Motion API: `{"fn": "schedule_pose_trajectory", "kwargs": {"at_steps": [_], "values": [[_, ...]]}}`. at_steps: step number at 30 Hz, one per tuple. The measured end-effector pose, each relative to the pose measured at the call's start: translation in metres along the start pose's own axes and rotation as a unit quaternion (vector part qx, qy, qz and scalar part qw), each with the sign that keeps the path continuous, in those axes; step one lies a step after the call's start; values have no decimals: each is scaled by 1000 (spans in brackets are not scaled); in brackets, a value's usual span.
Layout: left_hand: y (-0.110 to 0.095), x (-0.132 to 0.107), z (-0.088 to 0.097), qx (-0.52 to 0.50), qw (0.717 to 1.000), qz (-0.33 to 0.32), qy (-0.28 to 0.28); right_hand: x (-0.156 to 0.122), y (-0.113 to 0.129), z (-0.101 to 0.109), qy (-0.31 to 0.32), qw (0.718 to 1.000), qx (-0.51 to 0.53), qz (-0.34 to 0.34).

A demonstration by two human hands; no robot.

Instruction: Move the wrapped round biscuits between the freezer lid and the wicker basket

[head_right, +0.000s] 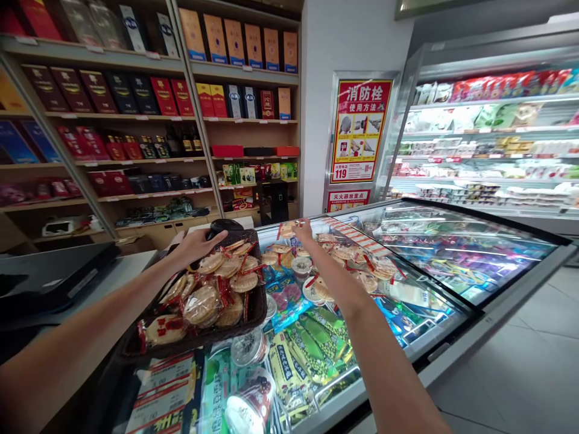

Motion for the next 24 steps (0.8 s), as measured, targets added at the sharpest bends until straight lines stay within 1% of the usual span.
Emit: {"fn": "schedule_pose_trajectory", "kwargs": {"at_steps": [2,4,7,10,13,16,20,24], "values": [[-9,-3,3,1,1000,-12,-3,5,7,-17,16,999,32,-28],[-18,-5,8,5,1000,-22,-8,5,18,-33,49,996,63,-37],[-27,-8,15,8,999,-27,-17,-2,36,-49,89,992,93,-20],[-31,-12,19,8,999,-25,-22,-11,50,-61,118,987,112,-6],[-32,-16,21,8,999,-27,-23,-19,58,-74,142,984,109,-6],[-28,-18,21,3,999,-30,-15,-25,61,-84,153,983,103,-8],[-21,-18,22,-1,999,-31,-15,-33,63,-93,161,982,100,-17],[-12,-20,27,4,1000,-15,-25,-34,60,-101,161,981,103,-21]]}}
Point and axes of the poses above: each hand's wrist, its own x-axis towards the middle knuckle, its own z-axis out of the back of the hand, y = z × x, the point moved 7 cm from there along x, towards the middle knuckle, and after that the axes turned 3 degrees about -y, right-handed, at the moved point
